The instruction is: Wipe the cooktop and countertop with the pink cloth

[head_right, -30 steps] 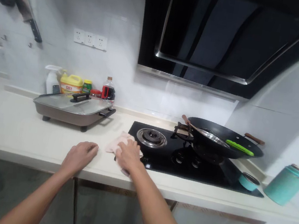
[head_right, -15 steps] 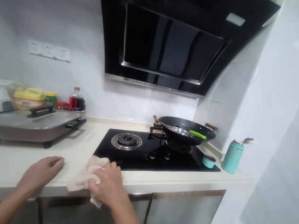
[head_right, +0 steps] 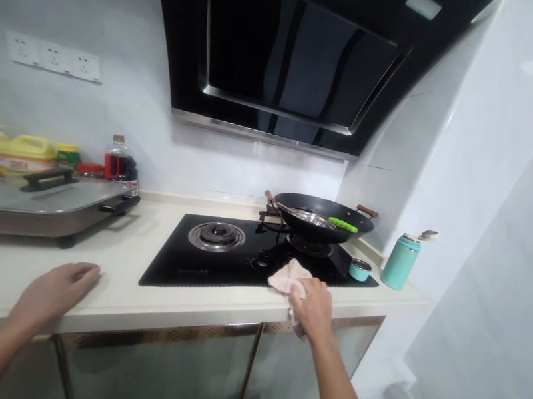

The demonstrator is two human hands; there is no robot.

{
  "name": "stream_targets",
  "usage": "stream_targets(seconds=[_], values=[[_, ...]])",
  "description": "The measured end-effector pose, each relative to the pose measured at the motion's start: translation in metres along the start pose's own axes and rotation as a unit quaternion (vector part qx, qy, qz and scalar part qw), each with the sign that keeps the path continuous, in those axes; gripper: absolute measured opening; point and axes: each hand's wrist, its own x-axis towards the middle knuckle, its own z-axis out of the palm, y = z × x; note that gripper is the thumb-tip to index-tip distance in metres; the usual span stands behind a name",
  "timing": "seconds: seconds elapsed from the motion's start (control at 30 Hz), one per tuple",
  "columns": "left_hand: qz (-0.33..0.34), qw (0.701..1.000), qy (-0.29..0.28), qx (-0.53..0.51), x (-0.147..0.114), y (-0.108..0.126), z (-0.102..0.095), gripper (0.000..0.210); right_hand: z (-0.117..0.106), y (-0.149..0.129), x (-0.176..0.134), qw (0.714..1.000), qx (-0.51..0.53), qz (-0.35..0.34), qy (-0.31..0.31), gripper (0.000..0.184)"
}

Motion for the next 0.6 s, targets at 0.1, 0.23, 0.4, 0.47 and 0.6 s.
stream_targets(seconds=[0.1, 0.23, 0.4, 0.47, 0.6], values=[[0.006, 1.000, 0.004, -0.008, -0.004, 0.003, -0.002, 0.046, -0.005, 0.033, 0.006, 0.995, -0.060, 0.079, -0.014, 0.042], [0.008, 1.000, 0.002, 0.012, -0.009, 0.009, -0.004, 0.050, -0.010, 0.040, 0.008, 0.985, -0.120, 0.119, -0.040, 0.051], [0.041, 0.999, 0.008, 0.034, -0.015, 0.016, -0.006, 0.054, -0.006, -0.018, -0.005, 0.991, -0.118, 0.056, -0.030, 0.040], [0.048, 0.998, 0.016, 0.038, -0.017, 0.017, -0.006, 0.053, 0.000, -0.058, -0.011, 0.996, -0.082, 0.004, -0.027, 0.036], [0.051, 0.998, 0.021, 0.037, -0.018, 0.016, -0.006, 0.053, 0.015, -0.158, -0.022, 0.997, -0.007, -0.061, -0.037, 0.029]])
